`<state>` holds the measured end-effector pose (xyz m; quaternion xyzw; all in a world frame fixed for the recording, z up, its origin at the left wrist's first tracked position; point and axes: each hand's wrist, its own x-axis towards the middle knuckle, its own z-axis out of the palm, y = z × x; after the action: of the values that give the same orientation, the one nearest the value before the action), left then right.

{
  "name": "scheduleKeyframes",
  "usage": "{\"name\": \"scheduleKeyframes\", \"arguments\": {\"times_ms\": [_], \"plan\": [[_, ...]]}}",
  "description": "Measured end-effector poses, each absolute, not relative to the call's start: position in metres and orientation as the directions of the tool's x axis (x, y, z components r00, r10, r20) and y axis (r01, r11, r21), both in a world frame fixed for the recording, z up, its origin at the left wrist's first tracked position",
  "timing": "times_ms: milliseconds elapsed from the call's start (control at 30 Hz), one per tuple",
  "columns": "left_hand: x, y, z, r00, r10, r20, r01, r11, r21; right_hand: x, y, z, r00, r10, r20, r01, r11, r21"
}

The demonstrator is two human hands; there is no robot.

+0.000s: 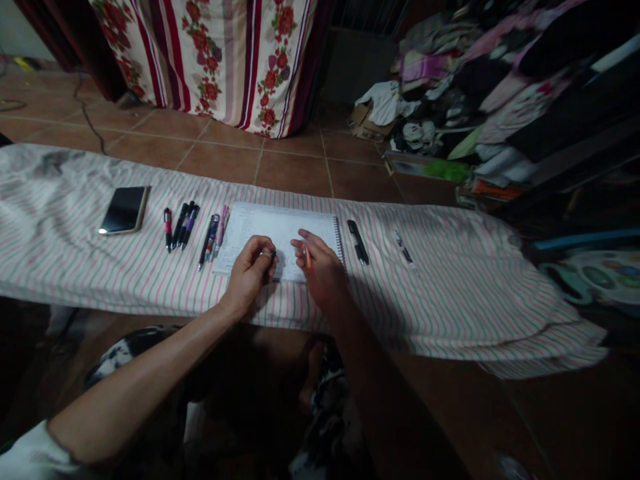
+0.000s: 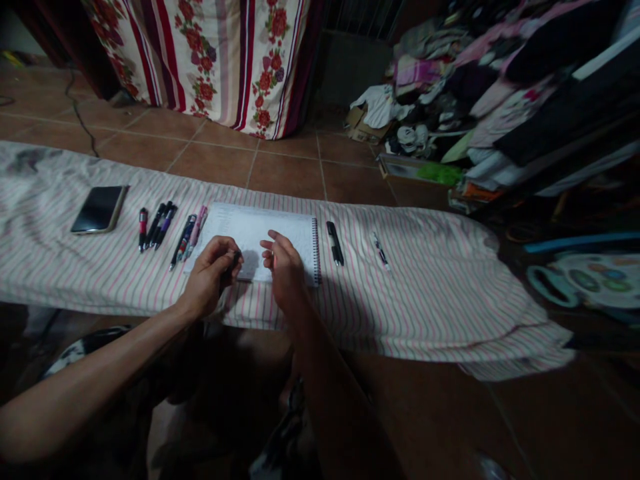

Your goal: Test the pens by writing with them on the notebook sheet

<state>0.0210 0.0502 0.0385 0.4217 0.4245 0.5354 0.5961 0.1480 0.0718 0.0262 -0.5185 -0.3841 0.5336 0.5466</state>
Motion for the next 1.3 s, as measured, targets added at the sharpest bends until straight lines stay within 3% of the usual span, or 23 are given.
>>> {"name": "scheduleKeyframes", "arguments": {"times_ms": [133, 267, 533, 800, 1300], "plan": [[0.022, 0.050, 0.042, 0.045, 0.992, -0.119, -0.331, 0.127, 0.935, 0.152, 0.074, 0.021, 0.022, 0.985, -0.169, -0.355, -0.150, -0.923], [0.023, 0.051, 0.044, 0.031, 0.987, -0.155, -0.364, 0.156, 0.918, 0.148, 0.073, 0.027, 0.017, 0.985, -0.173, -0.529, -0.137, -0.837], [0.024, 0.050, 0.044, 0.051, 0.982, -0.180, -0.400, 0.185, 0.898, 0.145, 0.070, 0.037, -0.015, 0.987, -0.160, -0.598, -0.137, -0.789], [0.027, 0.049, 0.040, 0.086, 0.986, -0.145, -0.415, 0.168, 0.894, 0.142, 0.067, 0.043, 0.110, 0.987, -0.117, -0.321, -0.076, -0.944], [0.028, 0.048, 0.040, 0.098, 0.980, -0.172, -0.453, 0.198, 0.869, 0.139, 0.064, 0.043, 0.103, 0.990, -0.099, -0.406, -0.049, -0.913]]}}
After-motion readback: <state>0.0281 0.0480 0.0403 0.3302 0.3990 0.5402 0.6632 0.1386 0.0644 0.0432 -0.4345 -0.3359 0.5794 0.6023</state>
